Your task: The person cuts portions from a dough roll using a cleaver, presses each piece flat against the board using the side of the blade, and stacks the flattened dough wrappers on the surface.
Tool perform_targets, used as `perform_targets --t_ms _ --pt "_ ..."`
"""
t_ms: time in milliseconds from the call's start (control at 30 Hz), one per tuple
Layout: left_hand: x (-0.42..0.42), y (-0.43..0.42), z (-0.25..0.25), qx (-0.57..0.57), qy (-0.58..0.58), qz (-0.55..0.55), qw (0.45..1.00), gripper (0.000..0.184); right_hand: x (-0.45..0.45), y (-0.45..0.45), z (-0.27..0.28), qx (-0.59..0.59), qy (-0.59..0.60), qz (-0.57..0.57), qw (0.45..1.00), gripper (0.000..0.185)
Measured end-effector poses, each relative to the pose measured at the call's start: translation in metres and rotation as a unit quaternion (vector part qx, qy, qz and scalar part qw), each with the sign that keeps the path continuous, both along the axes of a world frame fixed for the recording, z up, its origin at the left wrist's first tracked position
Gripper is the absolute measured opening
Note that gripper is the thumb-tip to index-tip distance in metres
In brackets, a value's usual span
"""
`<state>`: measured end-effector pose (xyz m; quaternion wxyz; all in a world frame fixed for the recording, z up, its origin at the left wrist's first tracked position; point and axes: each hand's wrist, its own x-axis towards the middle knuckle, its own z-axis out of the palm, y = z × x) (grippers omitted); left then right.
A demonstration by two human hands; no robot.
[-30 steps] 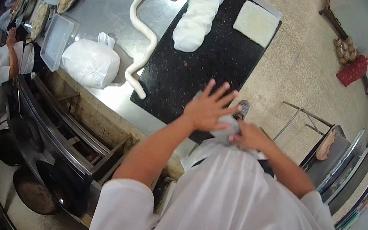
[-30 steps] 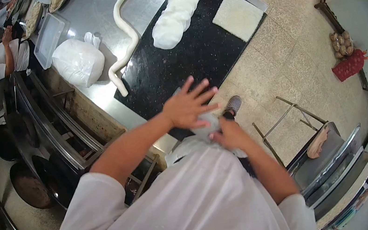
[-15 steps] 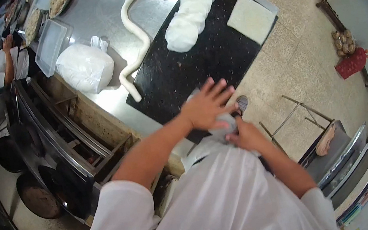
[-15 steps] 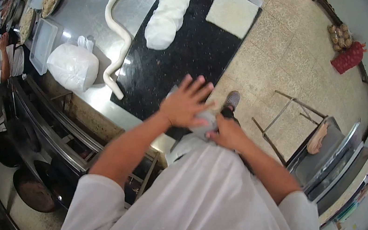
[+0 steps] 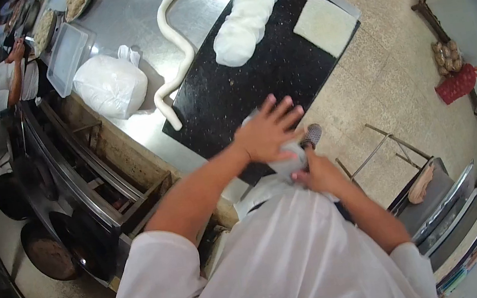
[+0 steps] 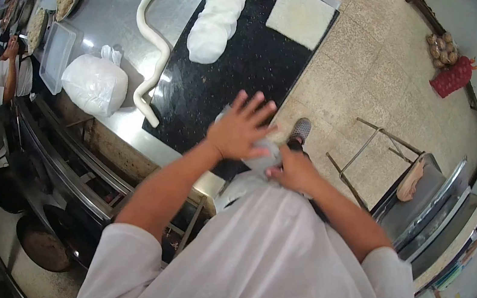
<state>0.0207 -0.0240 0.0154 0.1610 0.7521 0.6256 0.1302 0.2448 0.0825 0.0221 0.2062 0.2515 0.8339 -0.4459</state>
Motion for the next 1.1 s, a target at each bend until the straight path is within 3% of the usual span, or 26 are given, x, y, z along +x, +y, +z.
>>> perform_targets --t_ms 133,333,433,533,600,667,733,867,933,967,1000,1100 --pt "0.007 0.023 -0.011 0.028 -0.014 -0.047 0.998 0.068 -0.008 0.008 0.017 0.008 -0.077 -0.067 0.995 0.080" --pt "-0.056 0.066 -0.006 0.076 0.076 0.034 0.994 0.071 -0.072 0.055 0.027 0.086 -0.041 0.003 0.995 0.070" --pt "-0.049 0.048 -0.011 0.061 0.031 0.018 0.998 0.077 -0.050 0.033 0.012 0.021 0.012 -0.022 0.999 0.068" --pt "0.010 0.004 -0.009 0.022 -0.018 0.012 1.000 0.071 0.005 0.008 -0.007 -0.081 -0.026 -0.005 0.996 0.067" --pt "0.008 0.034 -0.019 0.047 0.003 -0.008 0.999 0.070 0.025 0.004 -0.012 -0.022 -0.007 -0.066 0.998 0.066" --pt "0.008 0.051 -0.013 0.066 0.021 -0.005 0.998 0.070 0.000 0.027 0.016 -0.006 -0.083 -0.075 0.994 0.071" --pt "-0.008 0.066 -0.007 0.072 0.057 0.016 0.996 0.073 -0.025 0.058 0.021 0.046 -0.039 -0.019 0.998 0.077" --pt "-0.041 0.079 -0.010 0.106 0.050 0.066 0.991 0.077 -0.055 0.062 0.027 0.072 -0.021 -0.023 0.997 0.077" --pt "-0.027 0.045 0.005 0.069 0.035 0.062 0.995 0.078 -0.033 0.030 0.020 -0.049 0.030 -0.078 0.995 0.072" --pt "-0.017 0.021 -0.002 0.044 0.041 0.048 0.997 0.077 -0.018 0.015 -0.001 -0.062 0.029 -0.047 0.997 0.070" --pt "-0.014 -0.005 -0.007 -0.025 0.028 0.013 0.999 0.078 -0.018 0.008 -0.004 -0.062 0.030 -0.044 0.997 0.070" --pt "-0.017 0.009 -0.003 -0.020 -0.002 0.000 1.000 0.078 -0.017 0.003 -0.002 0.012 -0.014 -0.046 0.999 0.065"
